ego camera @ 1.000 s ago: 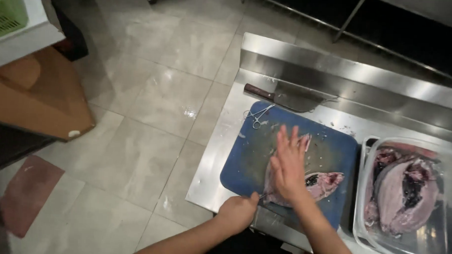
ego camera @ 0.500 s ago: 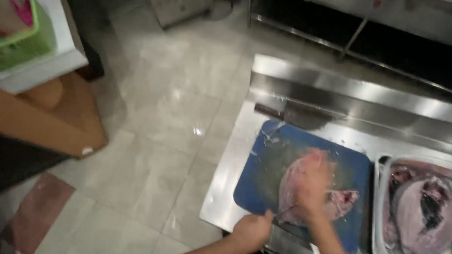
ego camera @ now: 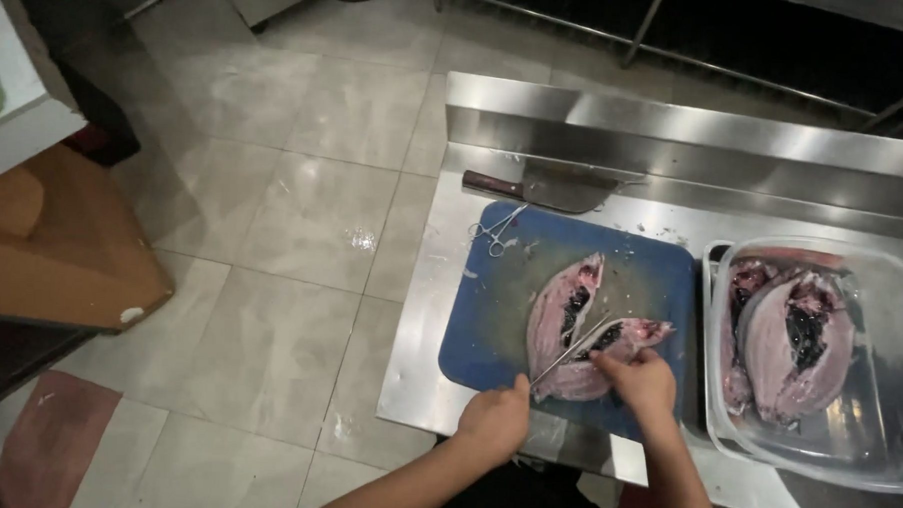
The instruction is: Cleaning and cutting fish fillets on a cutting board in a commercial kitchen
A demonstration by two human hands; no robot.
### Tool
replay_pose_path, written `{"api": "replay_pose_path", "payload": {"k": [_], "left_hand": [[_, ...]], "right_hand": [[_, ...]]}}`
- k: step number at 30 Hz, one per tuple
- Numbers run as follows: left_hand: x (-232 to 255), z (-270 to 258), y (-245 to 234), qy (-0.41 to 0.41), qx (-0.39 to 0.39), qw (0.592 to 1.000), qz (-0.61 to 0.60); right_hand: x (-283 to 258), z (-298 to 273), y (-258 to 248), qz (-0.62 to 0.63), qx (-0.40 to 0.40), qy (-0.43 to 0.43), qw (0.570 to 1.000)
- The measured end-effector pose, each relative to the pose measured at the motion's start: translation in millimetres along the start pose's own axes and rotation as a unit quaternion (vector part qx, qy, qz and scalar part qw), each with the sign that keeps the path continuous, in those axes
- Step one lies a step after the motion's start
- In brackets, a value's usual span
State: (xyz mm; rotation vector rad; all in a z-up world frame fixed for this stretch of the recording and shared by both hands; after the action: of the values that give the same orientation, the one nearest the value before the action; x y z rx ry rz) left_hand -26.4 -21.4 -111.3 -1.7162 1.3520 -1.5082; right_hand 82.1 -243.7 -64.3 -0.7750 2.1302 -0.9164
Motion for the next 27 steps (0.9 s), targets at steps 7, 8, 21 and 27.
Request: {"api": "replay_pose_path", "payload": {"k": [7,8,21,27], "left_hand": [[1.4,-0.1,23.5,-0.021,0.007,0.999,0.037],[1.0,3.2,25.7,-0.015,0.02,0.999,0.037],[28.3,-10.8,-61.8,-0.114,-0.142,0.981,-0.06],[79.8,-3.5,-133.4,-0.423,-0.136,0.823,-0.353]], "right_hand": [[-7.6,-45.6,0.5,0.314,-0.023,-0.025,0.949],[-6.6,-47.9,4.4,0.302,-0.026,-0.006,0.953],[24.9,-6.9,42.2,0.231,0.066,-0.065,0.969],[29.0,0.2,51.7,0.241,0.011,-0.034,0.97]]}}
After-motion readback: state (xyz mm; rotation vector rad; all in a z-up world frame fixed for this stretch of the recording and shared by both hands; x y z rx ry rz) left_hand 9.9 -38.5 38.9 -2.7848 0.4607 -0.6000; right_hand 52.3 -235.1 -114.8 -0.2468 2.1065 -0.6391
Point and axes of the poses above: each hand's wrist, its own z-axis towards the middle knuckle, its own y-axis out of the palm, x = y × z, the point moved 1 cm from there along z, towards the middle knuckle, and after that the axes turned 3 degrees about -z, right-handed, at the moved point
